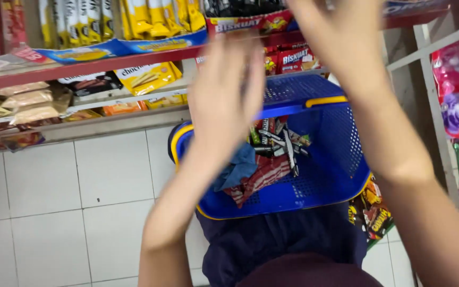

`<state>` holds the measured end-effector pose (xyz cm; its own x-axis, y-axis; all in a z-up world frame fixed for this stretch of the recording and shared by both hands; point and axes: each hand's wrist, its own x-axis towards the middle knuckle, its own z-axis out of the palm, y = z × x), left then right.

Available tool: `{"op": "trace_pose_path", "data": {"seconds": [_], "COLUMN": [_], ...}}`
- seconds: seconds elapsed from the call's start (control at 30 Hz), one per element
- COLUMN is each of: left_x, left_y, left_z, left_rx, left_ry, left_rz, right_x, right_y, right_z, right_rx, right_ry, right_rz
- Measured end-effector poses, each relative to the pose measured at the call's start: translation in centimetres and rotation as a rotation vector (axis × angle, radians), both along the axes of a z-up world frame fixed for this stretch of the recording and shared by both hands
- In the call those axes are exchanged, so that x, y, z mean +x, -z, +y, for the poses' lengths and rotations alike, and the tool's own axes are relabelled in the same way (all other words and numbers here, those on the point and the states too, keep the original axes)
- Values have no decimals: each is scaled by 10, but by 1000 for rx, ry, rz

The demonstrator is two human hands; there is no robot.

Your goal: Picking various snack packets from grocery store shelves and placing them into a shopping basket, then holding a barcode scanner.

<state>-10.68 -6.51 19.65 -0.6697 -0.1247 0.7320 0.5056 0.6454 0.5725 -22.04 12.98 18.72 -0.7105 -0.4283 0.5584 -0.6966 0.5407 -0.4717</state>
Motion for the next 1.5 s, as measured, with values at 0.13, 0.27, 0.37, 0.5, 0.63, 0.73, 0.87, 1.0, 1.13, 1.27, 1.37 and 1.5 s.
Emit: {"op": "trace_pose_path", "data": {"seconds": [0.13, 0.27, 0.37, 0.5, 0.63, 0.73, 0.87, 1.0, 1.13, 1.27, 1.37, 1.5], "left_x": [81, 121, 140, 155, 144, 115, 64, 36, 31, 37, 55, 83], "left_y": [83, 153, 192, 223, 221, 236, 275, 289, 308, 294, 220, 150], "left_z": [16, 30, 36, 43, 53, 64, 78, 86, 81, 64, 41, 1], "left_rx": [-186, -379, -510, -604, -560, -536, -655, -788, -798, -769, -372, -27], "left_ry": [131, 154, 163, 160, 98, 100, 141, 177, 130, 220, 330, 354], "left_rz": [-249, -621, -823, -922, -877, -764, -573, -670, -426, -489, -668, -825], "right_x": [108, 140, 157, 164, 169, 173, 180, 185, 189, 191, 192, 191], "right_y": [-8, 117, 205, 247, 264, 284, 322, 307, 296, 275, 222, 154], "right_z": [33, 60, 67, 71, 85, 104, 132, 141, 139, 135, 131, 137], "right_rx": [-216, 102, 209, 330, 188, -5, -443, -601, -684, -684, -578, -511], "right_ry": [-25, 12, 104, 271, 265, 254, 199, 241, 201, 116, 66, -14], "right_rz": [-618, -910, -723, -767, -881, -1085, -1219, -1319, -1343, -1342, -1358, -1405]}}
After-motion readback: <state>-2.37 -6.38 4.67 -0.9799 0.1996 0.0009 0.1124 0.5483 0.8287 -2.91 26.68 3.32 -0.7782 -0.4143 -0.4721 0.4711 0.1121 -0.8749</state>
